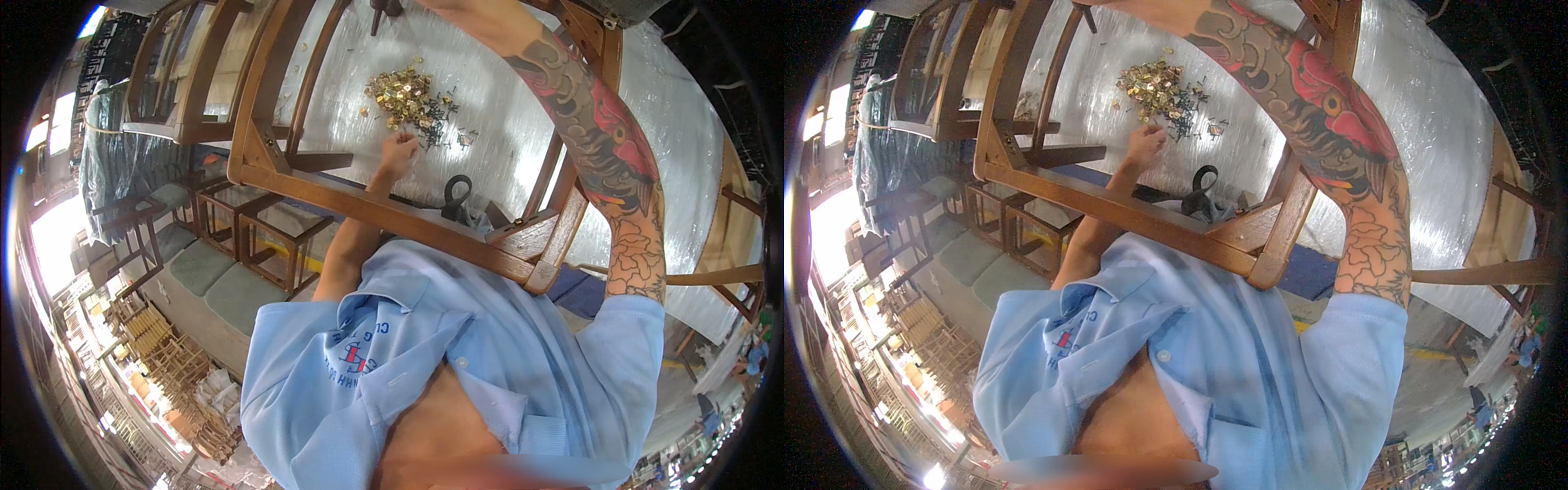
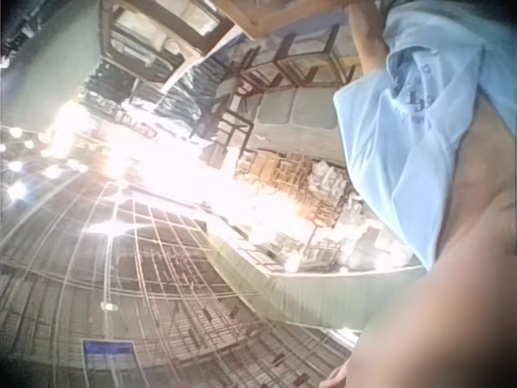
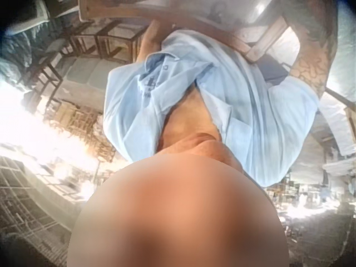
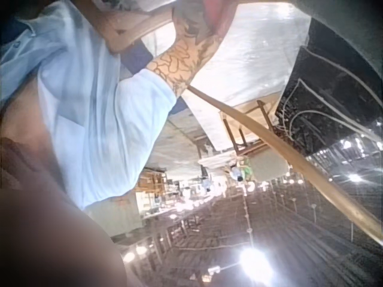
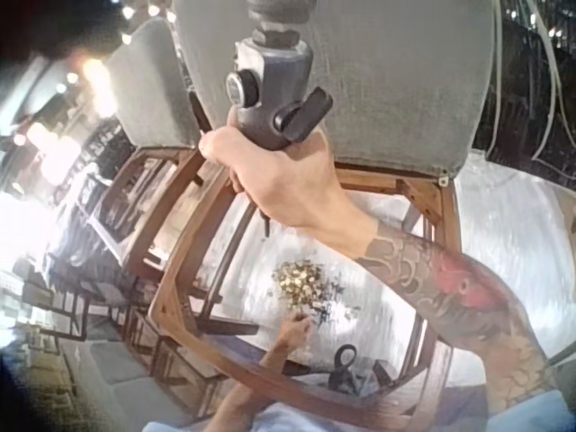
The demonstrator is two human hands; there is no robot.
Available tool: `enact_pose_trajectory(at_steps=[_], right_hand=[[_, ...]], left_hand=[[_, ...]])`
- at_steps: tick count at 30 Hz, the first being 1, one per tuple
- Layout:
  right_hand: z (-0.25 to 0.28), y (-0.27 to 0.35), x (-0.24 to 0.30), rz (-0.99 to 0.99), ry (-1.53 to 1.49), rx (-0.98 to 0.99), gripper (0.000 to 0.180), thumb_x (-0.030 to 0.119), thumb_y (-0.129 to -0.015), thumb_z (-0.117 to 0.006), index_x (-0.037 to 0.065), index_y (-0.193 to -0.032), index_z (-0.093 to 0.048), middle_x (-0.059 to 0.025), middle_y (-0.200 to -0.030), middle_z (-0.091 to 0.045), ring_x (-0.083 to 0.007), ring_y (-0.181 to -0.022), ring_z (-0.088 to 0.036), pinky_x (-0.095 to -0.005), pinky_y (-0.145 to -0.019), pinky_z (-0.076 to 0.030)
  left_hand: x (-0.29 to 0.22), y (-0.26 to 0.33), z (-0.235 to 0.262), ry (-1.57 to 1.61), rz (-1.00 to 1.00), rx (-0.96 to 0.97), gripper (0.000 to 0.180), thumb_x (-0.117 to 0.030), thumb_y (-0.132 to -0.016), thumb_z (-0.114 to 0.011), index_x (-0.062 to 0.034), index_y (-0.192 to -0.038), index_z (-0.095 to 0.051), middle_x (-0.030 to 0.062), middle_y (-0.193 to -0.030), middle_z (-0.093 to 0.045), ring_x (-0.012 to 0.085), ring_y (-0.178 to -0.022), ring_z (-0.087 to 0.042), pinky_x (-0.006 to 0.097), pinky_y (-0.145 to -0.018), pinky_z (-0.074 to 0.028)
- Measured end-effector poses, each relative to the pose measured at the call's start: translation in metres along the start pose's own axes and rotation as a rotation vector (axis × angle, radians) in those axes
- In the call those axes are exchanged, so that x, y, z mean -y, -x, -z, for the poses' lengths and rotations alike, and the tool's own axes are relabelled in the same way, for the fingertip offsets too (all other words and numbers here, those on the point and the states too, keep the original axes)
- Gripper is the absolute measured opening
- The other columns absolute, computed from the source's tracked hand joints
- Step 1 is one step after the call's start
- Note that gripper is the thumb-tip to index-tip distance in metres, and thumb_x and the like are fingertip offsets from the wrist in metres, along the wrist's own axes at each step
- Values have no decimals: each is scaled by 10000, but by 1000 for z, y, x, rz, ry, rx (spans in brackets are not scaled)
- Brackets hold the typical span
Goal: The person assembles wooden chairs by attaching the seat and backrest to the frame using a pneumatic drill. They handle screws and nuts, position the chair parts, and secure them with the drill in a workshop setting.
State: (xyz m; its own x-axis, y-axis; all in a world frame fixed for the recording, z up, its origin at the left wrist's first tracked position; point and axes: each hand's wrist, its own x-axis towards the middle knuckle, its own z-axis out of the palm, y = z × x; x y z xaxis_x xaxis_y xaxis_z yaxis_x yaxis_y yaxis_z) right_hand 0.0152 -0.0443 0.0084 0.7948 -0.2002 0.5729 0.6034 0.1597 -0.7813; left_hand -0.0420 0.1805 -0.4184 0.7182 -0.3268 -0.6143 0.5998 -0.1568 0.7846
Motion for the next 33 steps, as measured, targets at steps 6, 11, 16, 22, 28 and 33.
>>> enact_pose_trajectory(at_steps=[6,11,16,22,28,33], right_hand=[[-3,-1,4,45,33,18,197,135,-822,-694,75,-671,-583,36,-579,-527,-68,-496,-495,-270,-452,-378],[-8,4,4,-14,-37,100,169,108,-814,-702,89,-729,-558,42,-634,-520,-55,-547,-480,-250,-490,-378],[-14,10,-2,-200,-108,61,161,103,-823,-710,93,-757,-563,32,-613,-535,-65,-489,-510,-243,-443,-394],[-16,10,-9,-238,-155,56,170,108,-844,-692,69,-727,-575,-1,-520,-527,-99,-395,-488,-261,-402,-401],[-14,11,-11,-218,-147,51,163,104,-843,-691,59,-735,-578,-12,-517,-536,-103,-397,-496,-262,-419,-436],[-17,13,-11,-251,-144,17,147,91,-832,-696,56,-752,-578,-25,-544,-555,-112,-413,-515,-263,-423,-442]], left_hand=[[-87,42,-17,633,8,342,109,-105,-970,-615,-82,-1077,-620,32,-1023,-652,149,-906,-634,335,-839,-533],[-147,76,-37,684,-156,391,85,-40,-953,-619,-63,-1033,-634,74,-963,-671,156,-844,-632,333,-791,-549],[-182,93,-45,610,-385,365,152,-34,-923,-663,-44,-1073,-640,59,-930,-674,131,-796,-633,280,-738,-533],[-189,102,-41,228,-599,14,214,23,-886,-679,57,-1090,-626,98,-963,-691,139,-856,-653,269,-776,-526],[-204,112,-49,238,-684,-17,231,26,-874,-693,75,-1091,-631,102,-944,-698,127,-828,-656,251,-758,-525],[-216,121,-56,288,-697,-57,228,30,-855,-714,94,-1068,-660,103,-895,-707,107,-781,-660,212,-706,-522]])
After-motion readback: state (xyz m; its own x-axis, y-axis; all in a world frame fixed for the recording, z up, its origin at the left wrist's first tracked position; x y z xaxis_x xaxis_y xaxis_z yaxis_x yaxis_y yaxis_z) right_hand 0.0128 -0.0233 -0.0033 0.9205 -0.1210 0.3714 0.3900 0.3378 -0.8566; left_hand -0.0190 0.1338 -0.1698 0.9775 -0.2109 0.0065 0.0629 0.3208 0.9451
